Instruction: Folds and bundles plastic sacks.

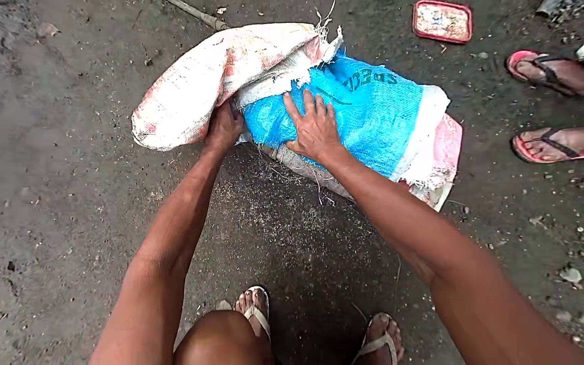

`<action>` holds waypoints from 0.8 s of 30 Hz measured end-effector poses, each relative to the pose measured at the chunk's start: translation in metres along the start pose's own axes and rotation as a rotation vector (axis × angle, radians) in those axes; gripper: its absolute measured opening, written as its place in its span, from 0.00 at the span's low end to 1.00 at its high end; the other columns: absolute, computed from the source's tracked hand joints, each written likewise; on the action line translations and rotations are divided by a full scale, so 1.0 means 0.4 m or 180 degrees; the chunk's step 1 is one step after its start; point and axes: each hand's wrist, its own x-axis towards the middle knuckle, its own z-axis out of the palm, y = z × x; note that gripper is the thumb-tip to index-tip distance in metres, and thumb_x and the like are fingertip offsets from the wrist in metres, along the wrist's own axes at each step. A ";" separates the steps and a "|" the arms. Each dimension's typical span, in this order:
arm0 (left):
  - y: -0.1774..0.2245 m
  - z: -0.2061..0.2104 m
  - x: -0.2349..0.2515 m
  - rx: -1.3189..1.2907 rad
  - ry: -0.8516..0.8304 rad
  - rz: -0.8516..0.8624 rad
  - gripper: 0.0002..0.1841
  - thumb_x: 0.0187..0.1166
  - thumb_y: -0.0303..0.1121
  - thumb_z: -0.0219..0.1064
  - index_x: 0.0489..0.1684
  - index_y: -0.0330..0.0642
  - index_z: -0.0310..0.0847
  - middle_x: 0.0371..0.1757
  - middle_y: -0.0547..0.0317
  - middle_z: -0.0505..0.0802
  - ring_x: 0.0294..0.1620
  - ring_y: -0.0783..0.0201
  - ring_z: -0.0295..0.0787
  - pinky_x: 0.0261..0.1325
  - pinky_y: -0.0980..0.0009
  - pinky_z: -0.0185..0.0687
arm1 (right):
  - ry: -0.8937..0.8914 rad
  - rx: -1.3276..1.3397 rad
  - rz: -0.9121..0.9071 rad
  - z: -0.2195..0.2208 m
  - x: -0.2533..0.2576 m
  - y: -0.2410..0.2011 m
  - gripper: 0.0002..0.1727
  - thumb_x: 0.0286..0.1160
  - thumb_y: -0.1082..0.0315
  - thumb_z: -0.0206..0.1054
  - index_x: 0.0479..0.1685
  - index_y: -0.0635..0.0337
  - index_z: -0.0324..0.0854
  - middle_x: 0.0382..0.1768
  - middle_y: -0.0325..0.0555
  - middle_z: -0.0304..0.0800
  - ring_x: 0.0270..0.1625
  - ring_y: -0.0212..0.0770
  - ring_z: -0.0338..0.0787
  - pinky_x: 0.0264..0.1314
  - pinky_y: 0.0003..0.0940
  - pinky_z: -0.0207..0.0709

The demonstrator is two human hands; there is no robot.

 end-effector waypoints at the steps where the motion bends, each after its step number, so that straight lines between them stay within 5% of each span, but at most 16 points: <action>1: -0.003 0.008 -0.001 0.0046 0.0094 0.0027 0.25 0.87 0.34 0.58 0.79 0.29 0.70 0.73 0.31 0.84 0.79 0.40 0.78 0.85 0.46 0.65 | 0.0010 0.0000 -0.0007 0.003 -0.001 0.001 0.65 0.56 0.44 0.82 0.98 0.36 0.41 0.92 0.73 0.46 0.90 0.77 0.54 0.82 0.79 0.53; 6: -0.022 0.002 0.010 -0.0138 0.0131 0.0087 0.20 0.91 0.36 0.53 0.70 0.28 0.77 0.65 0.32 0.88 0.72 0.41 0.84 0.80 0.47 0.70 | 0.0158 -0.0043 -0.0058 0.016 -0.010 0.001 0.64 0.55 0.42 0.80 0.98 0.34 0.42 0.92 0.73 0.46 0.90 0.76 0.54 0.83 0.78 0.52; 11: -0.055 -0.012 -0.023 -0.0378 0.0111 0.0004 0.22 0.93 0.39 0.52 0.73 0.33 0.80 0.65 0.33 0.89 0.72 0.42 0.85 0.80 0.45 0.70 | 0.0162 -0.0220 -0.0061 0.047 -0.029 -0.039 0.71 0.48 0.31 0.80 0.99 0.37 0.39 0.93 0.75 0.38 0.92 0.79 0.44 0.84 0.82 0.41; 17: -0.029 0.048 -0.135 -0.0644 0.0091 0.0340 0.20 0.93 0.35 0.51 0.64 0.26 0.81 0.56 0.33 0.91 0.62 0.43 0.89 0.72 0.45 0.77 | 0.0054 -0.0160 0.0360 0.050 0.027 -0.074 0.65 0.57 0.43 0.81 0.99 0.36 0.39 0.91 0.78 0.41 0.89 0.83 0.50 0.80 0.84 0.49; 20: 0.063 0.088 -0.208 -0.0770 0.0294 0.0537 0.17 0.89 0.35 0.58 0.44 0.26 0.83 0.38 0.38 0.90 0.43 0.45 0.91 0.54 0.46 0.84 | 0.0013 -0.0099 0.0557 0.047 0.047 -0.078 0.49 0.73 0.52 0.70 0.94 0.59 0.52 0.90 0.77 0.48 0.91 0.79 0.50 0.81 0.82 0.51; 24: 0.170 0.116 -0.276 -0.1172 0.0435 0.1070 0.15 0.87 0.34 0.60 0.32 0.31 0.80 0.28 0.48 0.84 0.30 0.55 0.83 0.40 0.58 0.80 | 0.0035 0.0333 0.0765 0.077 0.050 -0.080 0.37 0.89 0.68 0.52 0.94 0.71 0.42 0.94 0.74 0.36 0.97 0.66 0.35 0.93 0.70 0.29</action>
